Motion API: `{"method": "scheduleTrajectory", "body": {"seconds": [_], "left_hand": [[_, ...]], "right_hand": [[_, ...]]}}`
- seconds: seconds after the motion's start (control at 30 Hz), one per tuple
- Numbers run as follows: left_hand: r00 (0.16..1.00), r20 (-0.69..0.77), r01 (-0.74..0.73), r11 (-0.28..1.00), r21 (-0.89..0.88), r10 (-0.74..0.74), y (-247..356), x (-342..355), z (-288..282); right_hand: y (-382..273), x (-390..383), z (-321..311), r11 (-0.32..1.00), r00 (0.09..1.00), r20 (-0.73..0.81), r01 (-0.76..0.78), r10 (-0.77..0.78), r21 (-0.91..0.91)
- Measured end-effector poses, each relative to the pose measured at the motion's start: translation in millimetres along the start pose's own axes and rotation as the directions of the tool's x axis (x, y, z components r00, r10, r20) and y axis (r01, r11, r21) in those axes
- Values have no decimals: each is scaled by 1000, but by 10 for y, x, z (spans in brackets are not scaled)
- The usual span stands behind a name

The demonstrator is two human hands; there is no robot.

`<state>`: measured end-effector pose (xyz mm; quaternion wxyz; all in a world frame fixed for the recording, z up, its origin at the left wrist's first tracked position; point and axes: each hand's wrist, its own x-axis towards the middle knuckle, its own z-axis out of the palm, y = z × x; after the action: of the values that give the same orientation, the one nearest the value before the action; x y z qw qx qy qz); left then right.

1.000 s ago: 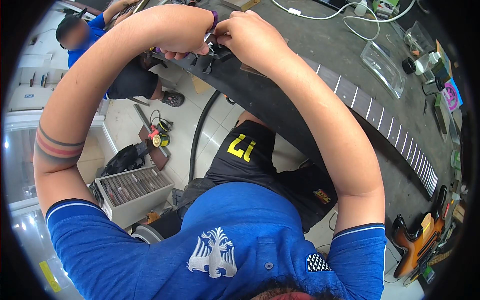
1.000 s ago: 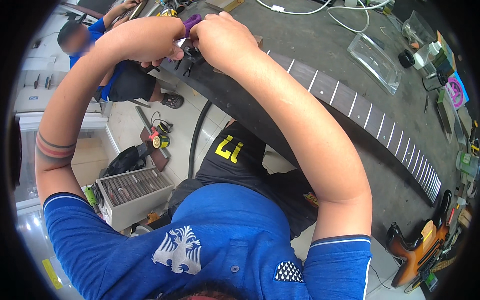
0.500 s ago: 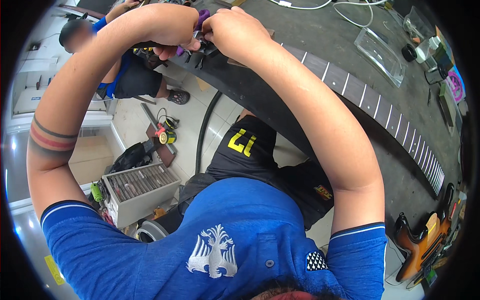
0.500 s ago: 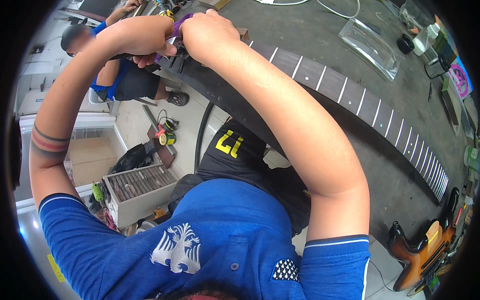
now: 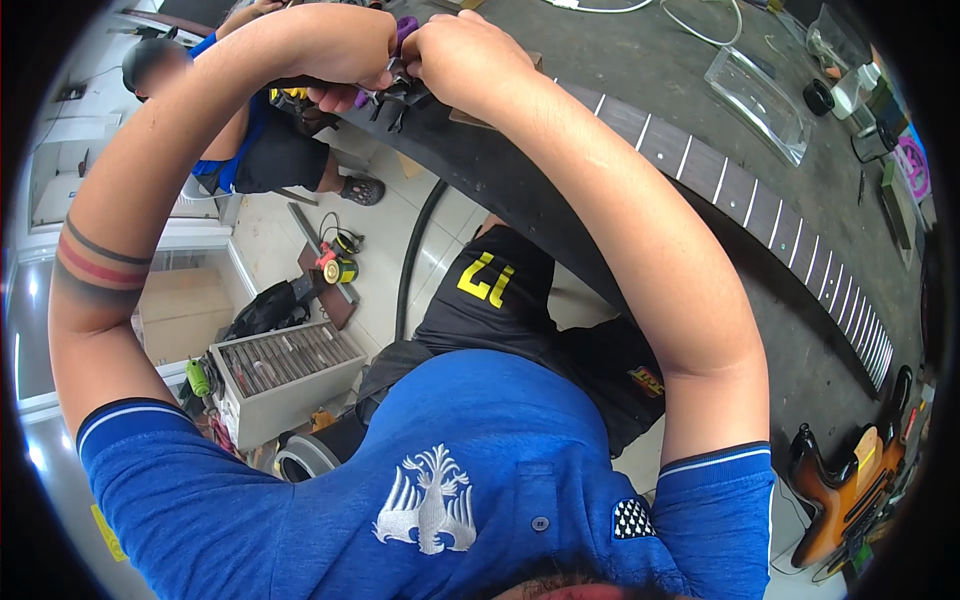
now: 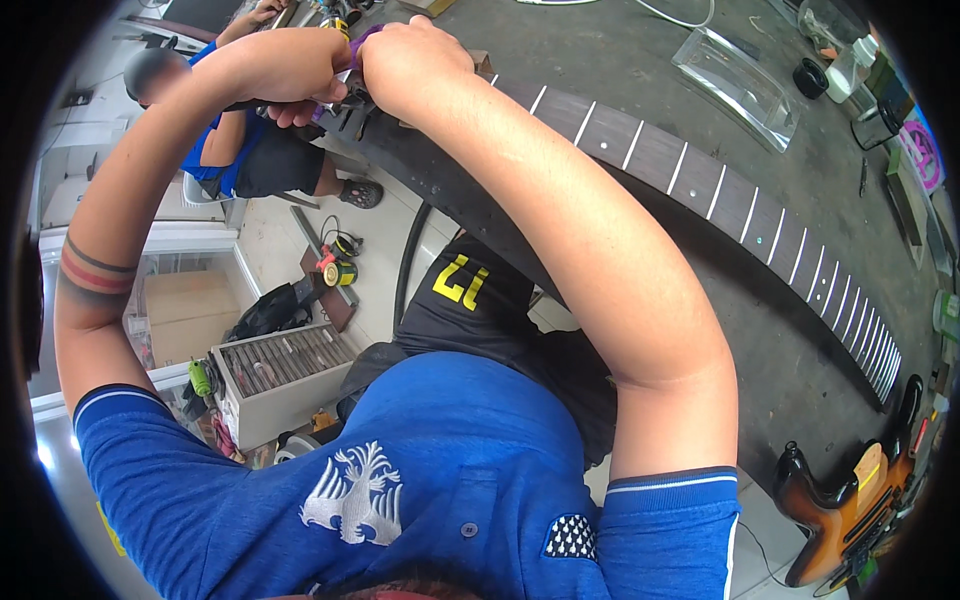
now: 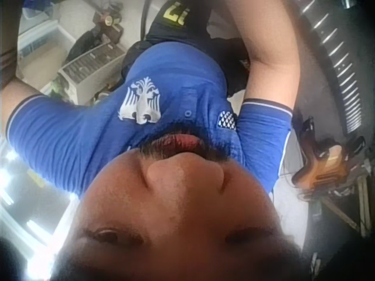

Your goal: The person adjusts hardware on a bass guitar headstock using a wrench, wipes down the fretboard with a cloth, and polishes the body of the guitar before briefly using a drill on it.

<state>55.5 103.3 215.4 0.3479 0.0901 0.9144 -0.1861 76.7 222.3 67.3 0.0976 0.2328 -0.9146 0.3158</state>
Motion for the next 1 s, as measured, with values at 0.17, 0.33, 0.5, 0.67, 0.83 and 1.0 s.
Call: {"method": "scheduleTrajectory", "body": {"seconds": [0.17,0.33,0.5,0.67,0.83,1.0], "left_hand": [[999,-37,25,998,55,-23,108,-83,38],[913,-285,-218,940,262,291,-210,20,288],[763,-372,-326,812,483,528,-425,67,383],[735,-381,-285,765,578,561,-495,52,471],[706,-415,-298,772,561,574,-494,9,497],[744,-401,-307,807,505,534,-457,-23,402]], "right_hand": [[85,3,22,993,1000,-19,23,-21,114],[78,59,-33,993,999,-43,28,-23,118],[86,63,-110,964,1000,11,-13,11,265],[42,73,-188,965,989,138,-77,43,250],[49,57,-161,972,991,129,-73,45,222],[89,66,-143,969,994,105,-33,7,246]]}}
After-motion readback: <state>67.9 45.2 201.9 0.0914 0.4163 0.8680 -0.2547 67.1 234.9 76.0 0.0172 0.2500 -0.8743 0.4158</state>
